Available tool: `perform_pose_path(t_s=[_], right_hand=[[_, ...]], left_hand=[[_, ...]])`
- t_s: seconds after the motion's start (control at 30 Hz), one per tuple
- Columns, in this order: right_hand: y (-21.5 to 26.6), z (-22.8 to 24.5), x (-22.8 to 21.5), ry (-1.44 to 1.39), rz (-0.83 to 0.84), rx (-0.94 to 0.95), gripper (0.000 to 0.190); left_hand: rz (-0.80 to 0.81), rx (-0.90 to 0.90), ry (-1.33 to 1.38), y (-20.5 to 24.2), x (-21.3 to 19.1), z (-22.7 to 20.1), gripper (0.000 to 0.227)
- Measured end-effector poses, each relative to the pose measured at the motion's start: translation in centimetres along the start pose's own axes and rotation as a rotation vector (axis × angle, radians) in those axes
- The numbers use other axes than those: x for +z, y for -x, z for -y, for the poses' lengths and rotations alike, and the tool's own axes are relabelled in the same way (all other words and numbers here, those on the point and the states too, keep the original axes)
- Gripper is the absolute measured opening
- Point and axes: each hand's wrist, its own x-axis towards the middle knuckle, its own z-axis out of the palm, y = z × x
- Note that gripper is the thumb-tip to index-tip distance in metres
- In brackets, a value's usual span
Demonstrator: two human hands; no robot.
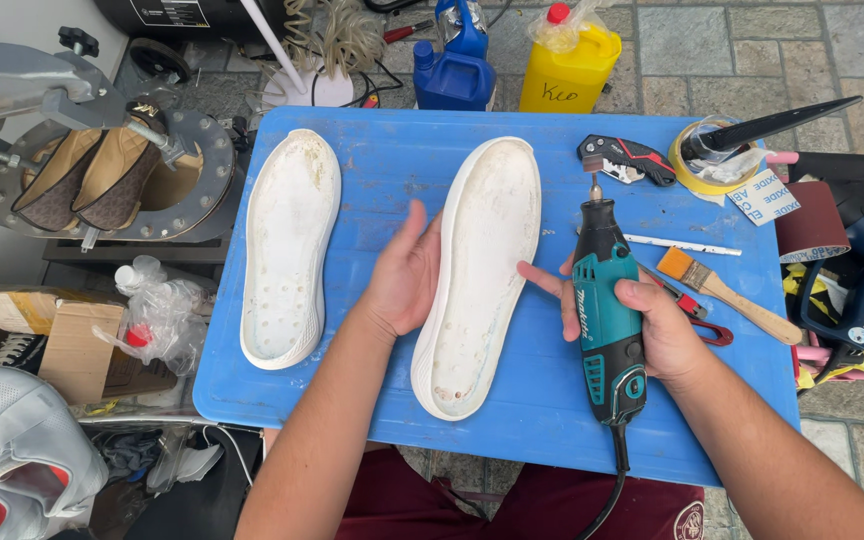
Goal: The person uses a rotary tool to grind and smooth the edges of white shoe insoles. They first inspect the insoles by hand, then attach a grinding bit to the tool and systematically grind the perimeter of one insole while holding it steady on a blue workbench.
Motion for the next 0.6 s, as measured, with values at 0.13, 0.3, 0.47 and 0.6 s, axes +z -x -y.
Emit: perform_pose_path(t_s=[0.13, 0.3, 0.47, 0.6], right_hand=[[0.0, 0.1, 0.1, 0.006, -0.030, 0.027, 0.062], [0.5, -0.2, -1.1, 0.014, 0.003, 0.041, 0.063], [2.1, 0.2, -2.0, -0.038, 0.013, 0.145, 0.072], [3.3, 3.7, -1.0, 0.211, 0.016, 0.211, 0.073]], left_hand=[[-0.231, 0.359, -0.584, -0.5, 0.8, 1.2, 0.055], [-0.431, 0.628, -1.099, 0.7, 2.6, -0.8, 0.062], [-0.389, 0.581, -1.383, 1.6, 5.1, -4.8, 0.056], [-0.315, 0.553, -1.565, 1.5, 6.9, -6.4, 0.057]])
